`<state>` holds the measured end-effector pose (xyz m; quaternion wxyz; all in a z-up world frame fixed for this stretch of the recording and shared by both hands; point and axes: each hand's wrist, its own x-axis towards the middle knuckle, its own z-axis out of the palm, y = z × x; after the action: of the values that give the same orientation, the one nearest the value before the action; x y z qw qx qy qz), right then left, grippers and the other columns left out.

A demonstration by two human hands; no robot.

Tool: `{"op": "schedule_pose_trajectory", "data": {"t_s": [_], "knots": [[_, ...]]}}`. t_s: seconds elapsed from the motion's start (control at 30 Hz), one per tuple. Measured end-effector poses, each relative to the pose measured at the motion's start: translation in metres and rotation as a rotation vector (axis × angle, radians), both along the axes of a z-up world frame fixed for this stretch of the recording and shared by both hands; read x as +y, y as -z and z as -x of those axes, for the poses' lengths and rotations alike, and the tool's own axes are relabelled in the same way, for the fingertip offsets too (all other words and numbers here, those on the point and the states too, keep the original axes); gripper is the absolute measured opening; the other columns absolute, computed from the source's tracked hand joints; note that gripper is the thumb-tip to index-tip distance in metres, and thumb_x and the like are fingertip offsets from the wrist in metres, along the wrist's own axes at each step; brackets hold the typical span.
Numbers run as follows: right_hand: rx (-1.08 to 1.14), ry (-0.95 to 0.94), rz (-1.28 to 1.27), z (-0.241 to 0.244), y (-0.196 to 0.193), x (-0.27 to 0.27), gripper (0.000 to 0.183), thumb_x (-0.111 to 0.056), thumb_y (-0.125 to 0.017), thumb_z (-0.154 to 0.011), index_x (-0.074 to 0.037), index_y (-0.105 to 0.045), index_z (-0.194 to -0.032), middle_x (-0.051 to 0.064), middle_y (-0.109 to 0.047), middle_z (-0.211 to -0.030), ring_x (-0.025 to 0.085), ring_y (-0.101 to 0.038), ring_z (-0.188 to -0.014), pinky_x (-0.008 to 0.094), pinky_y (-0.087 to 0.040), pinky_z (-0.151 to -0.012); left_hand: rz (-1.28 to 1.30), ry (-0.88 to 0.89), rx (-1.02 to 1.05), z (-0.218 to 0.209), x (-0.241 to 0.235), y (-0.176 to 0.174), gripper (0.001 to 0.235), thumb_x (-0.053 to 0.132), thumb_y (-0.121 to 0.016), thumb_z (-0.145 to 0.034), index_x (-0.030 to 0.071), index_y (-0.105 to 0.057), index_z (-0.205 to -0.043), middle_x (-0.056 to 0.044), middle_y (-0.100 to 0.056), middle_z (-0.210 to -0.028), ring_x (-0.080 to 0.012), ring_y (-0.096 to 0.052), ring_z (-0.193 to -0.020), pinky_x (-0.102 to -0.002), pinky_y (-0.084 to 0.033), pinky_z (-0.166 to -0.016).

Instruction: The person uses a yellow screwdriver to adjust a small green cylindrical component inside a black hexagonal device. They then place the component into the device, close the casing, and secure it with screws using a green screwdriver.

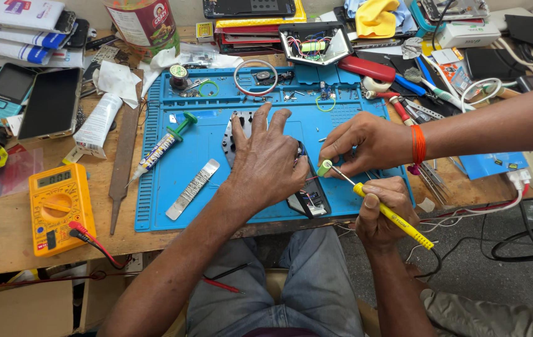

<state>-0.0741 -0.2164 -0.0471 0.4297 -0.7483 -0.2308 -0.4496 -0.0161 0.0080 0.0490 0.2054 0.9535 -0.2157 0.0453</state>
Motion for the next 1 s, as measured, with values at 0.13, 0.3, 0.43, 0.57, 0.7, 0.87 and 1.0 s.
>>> {"op": "schedule_pose_trajectory", "data": {"t_s": [0.13,0.3,0.43,0.57,0.7,0.87,1.0], "knots": [[0.012,0.007,-0.007,0.000,0.002,0.000,0.027,-0.028,-0.058,-0.112,-0.003,-0.055,-0.104,0.012,-0.068,-0.091,0.021,-0.065,-0.081,0.032,-0.055,-0.071,0.005,0.007,0.079,-0.004,0.000,0.000,0.029,0.028,-0.064,-0.079,0.006,-0.080,-0.069,-0.022,-0.043,-0.148,-0.0462,-0.021,-0.147,-0.085,-0.010,-0.105],[0.004,0.010,-0.041,-0.002,0.004,-0.001,0.028,-0.031,-0.057,-0.112,-0.004,-0.053,-0.105,0.012,-0.068,-0.093,0.019,-0.064,-0.077,0.031,-0.055,-0.071,0.008,0.014,0.122,-0.008,-0.001,-0.002,0.027,0.028,-0.066,-0.079,0.006,-0.080,-0.071,-0.021,-0.043,-0.148,-0.0468,-0.021,-0.147,-0.088,-0.012,-0.102],[0.006,-0.004,-0.029,-0.002,0.005,-0.003,0.028,-0.030,-0.058,-0.112,-0.004,-0.054,-0.103,0.012,-0.067,-0.090,0.018,-0.064,-0.076,0.032,-0.054,-0.071,-0.019,0.027,0.160,-0.012,-0.003,-0.004,0.022,0.026,-0.069,-0.078,0.007,-0.081,-0.076,-0.021,-0.044,-0.147,-0.0461,-0.023,-0.146,-0.089,-0.014,-0.101],[0.010,0.002,-0.041,-0.002,0.006,-0.002,0.028,-0.030,-0.058,-0.112,-0.004,-0.054,-0.103,0.012,-0.067,-0.091,0.018,-0.063,-0.076,0.032,-0.054,-0.071,-0.013,0.037,0.167,-0.013,-0.004,-0.006,0.022,0.027,-0.073,-0.078,0.006,-0.081,-0.079,-0.020,-0.046,-0.144,-0.0468,-0.024,-0.145,-0.091,-0.013,-0.098],[0.014,0.009,-0.037,-0.002,0.005,-0.002,0.028,-0.030,-0.058,-0.112,-0.003,-0.054,-0.104,0.012,-0.067,-0.091,0.018,-0.063,-0.076,0.031,-0.054,-0.070,-0.067,0.044,0.189,-0.018,-0.005,-0.008,0.023,0.028,-0.075,-0.078,0.005,-0.080,-0.081,-0.019,-0.048,-0.141,-0.0457,-0.024,-0.145,-0.092,-0.012,-0.097],[0.005,0.007,-0.044,-0.001,0.003,-0.002,0.029,-0.030,-0.057,-0.113,-0.003,-0.054,-0.104,0.013,-0.067,-0.090,0.018,-0.063,-0.075,0.031,-0.054,-0.070,-0.109,0.041,0.254,-0.024,-0.007,-0.014,0.018,0.023,-0.075,-0.081,0.008,-0.079,-0.090,-0.013,-0.056,-0.133,-0.0393,-0.032,-0.145,-0.091,-0.013,-0.102],[0.009,0.010,-0.033,-0.001,0.003,-0.003,0.030,-0.031,-0.057,-0.113,-0.002,-0.054,-0.104,0.013,-0.066,-0.091,0.019,-0.063,-0.075,0.032,-0.054,-0.070,-0.056,0.041,0.236,-0.021,-0.005,-0.016,0.019,0.027,-0.078,-0.082,0.011,-0.081,-0.092,-0.009,-0.056,-0.129,-0.0357,-0.034,-0.141,-0.089,-0.013,-0.102]]}}
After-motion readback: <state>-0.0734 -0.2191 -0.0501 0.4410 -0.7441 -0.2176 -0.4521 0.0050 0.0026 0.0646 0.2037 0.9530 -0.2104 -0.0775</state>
